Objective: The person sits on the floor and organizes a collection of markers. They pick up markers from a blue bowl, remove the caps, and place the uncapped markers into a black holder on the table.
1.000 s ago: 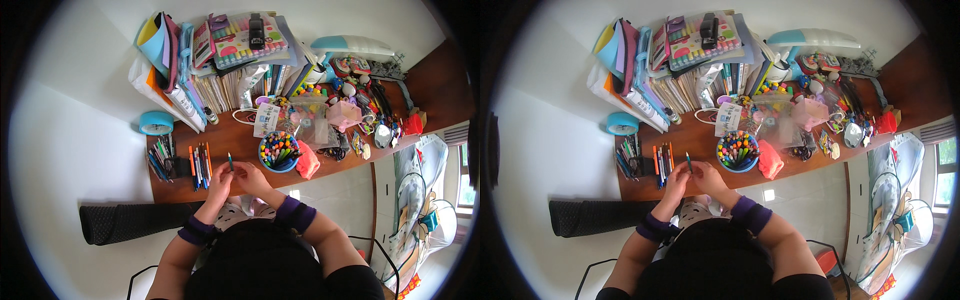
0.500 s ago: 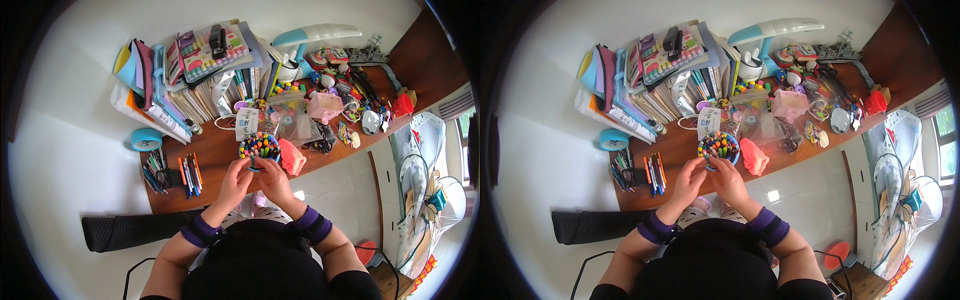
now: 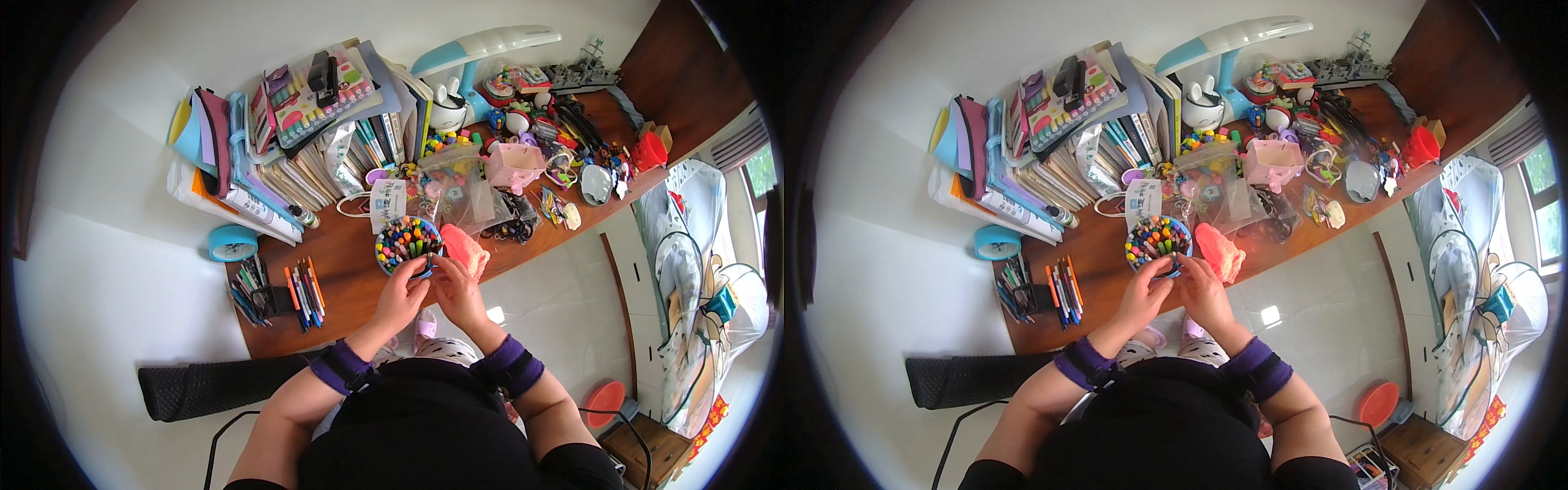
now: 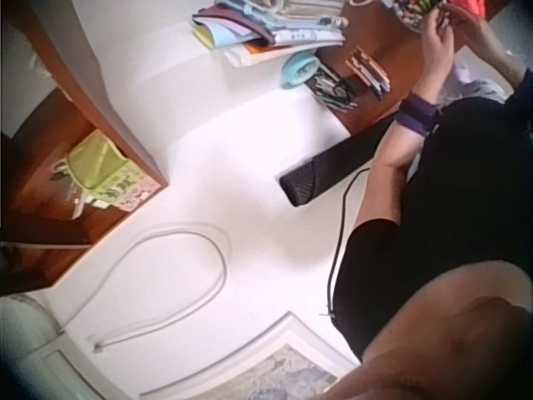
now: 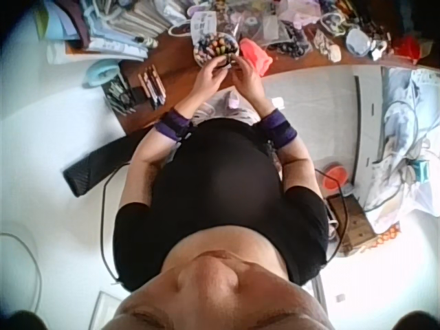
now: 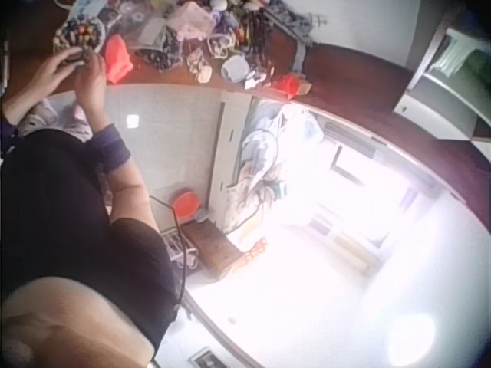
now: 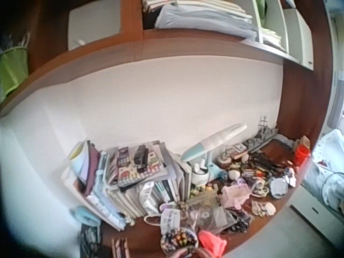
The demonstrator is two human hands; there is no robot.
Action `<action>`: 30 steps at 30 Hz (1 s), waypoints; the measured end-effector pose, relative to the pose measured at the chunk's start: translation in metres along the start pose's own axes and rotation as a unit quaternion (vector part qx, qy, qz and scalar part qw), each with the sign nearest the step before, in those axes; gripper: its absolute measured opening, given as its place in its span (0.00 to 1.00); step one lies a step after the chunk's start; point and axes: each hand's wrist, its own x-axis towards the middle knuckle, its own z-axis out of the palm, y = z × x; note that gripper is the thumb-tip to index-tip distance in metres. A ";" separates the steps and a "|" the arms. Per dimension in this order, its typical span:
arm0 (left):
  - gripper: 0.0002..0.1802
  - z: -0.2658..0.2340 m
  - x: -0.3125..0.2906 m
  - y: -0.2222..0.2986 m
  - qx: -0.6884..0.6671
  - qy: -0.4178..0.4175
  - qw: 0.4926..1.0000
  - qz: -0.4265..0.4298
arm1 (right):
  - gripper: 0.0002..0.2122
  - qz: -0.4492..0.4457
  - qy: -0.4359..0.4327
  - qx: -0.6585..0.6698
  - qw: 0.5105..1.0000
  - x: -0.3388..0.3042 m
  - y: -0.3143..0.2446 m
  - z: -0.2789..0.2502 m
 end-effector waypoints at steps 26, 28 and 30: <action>0.22 -0.062 -0.031 -0.013 -0.032 0.153 0.987 -0.028 | 0.18 -0.050 -0.091 0.055 0.993 0.021 -0.041 0.047; 0.22 -0.075 -0.038 -0.026 -0.026 0.173 0.984 -0.027 | 0.18 -0.058 -0.114 0.061 0.990 0.023 -0.039 0.061; 0.23 -0.087 -0.044 -0.044 -0.029 0.205 0.978 -0.039 | 0.19 -0.064 -0.137 0.079 0.985 0.026 -0.041 0.073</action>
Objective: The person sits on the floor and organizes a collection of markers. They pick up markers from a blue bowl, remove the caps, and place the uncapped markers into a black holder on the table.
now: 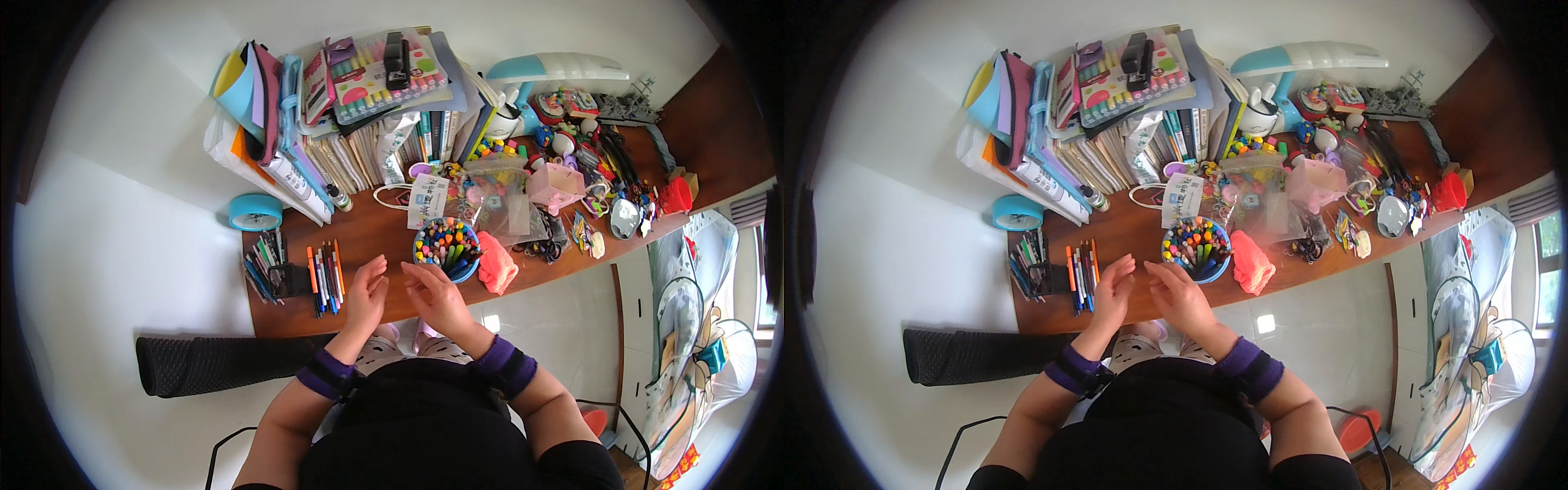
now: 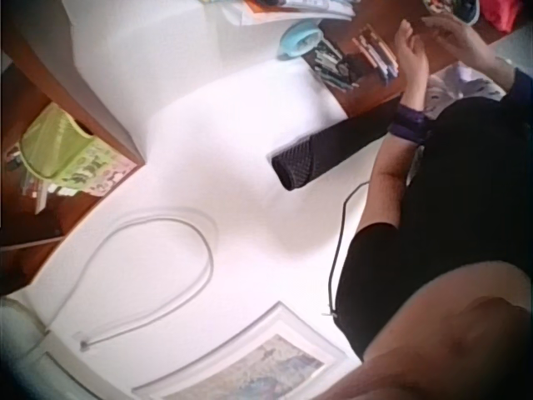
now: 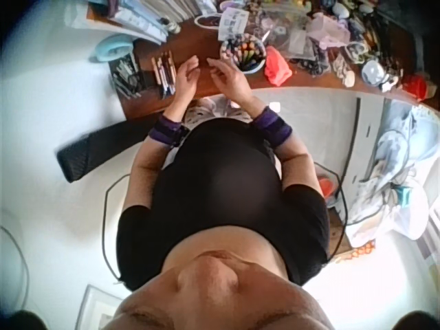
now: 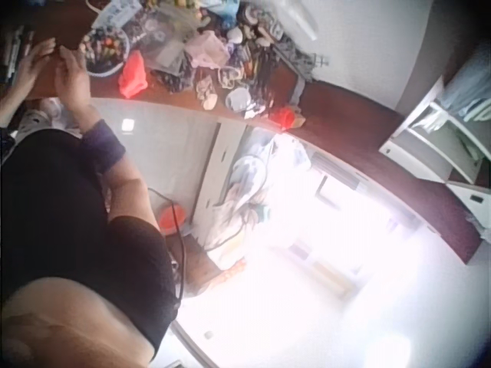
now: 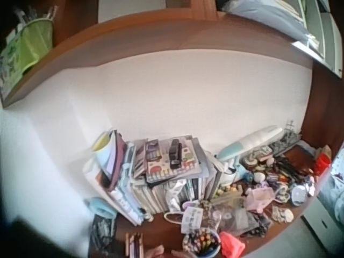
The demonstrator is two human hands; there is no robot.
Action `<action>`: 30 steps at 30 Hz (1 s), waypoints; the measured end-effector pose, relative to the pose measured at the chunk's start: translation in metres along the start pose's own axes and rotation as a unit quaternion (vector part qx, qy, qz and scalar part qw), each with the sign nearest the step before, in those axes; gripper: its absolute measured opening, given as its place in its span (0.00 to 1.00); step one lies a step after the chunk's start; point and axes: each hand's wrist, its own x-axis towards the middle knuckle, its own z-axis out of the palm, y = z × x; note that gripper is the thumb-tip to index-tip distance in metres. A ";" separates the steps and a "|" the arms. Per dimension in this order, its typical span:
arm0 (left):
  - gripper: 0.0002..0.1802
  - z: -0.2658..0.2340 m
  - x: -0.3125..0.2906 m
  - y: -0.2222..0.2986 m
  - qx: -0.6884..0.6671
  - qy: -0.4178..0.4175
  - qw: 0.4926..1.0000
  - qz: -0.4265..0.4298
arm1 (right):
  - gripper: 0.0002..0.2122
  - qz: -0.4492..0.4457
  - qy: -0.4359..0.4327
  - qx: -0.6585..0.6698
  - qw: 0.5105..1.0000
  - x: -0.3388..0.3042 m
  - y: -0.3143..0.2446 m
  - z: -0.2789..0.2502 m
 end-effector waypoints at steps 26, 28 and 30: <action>0.31 -0.077 0.030 -0.124 0.197 0.075 0.975 -0.070 | 0.22 0.187 -0.137 0.008 0.973 0.044 0.125 0.143; 0.30 -0.076 0.031 -0.125 0.219 0.089 0.969 -0.067 | 0.22 0.202 -0.140 0.003 0.969 0.047 0.128 0.148; 0.27 -0.079 0.035 -0.139 0.181 0.069 0.978 -0.080 | 0.22 0.220 -0.137 0.025 0.965 0.050 0.128 0.153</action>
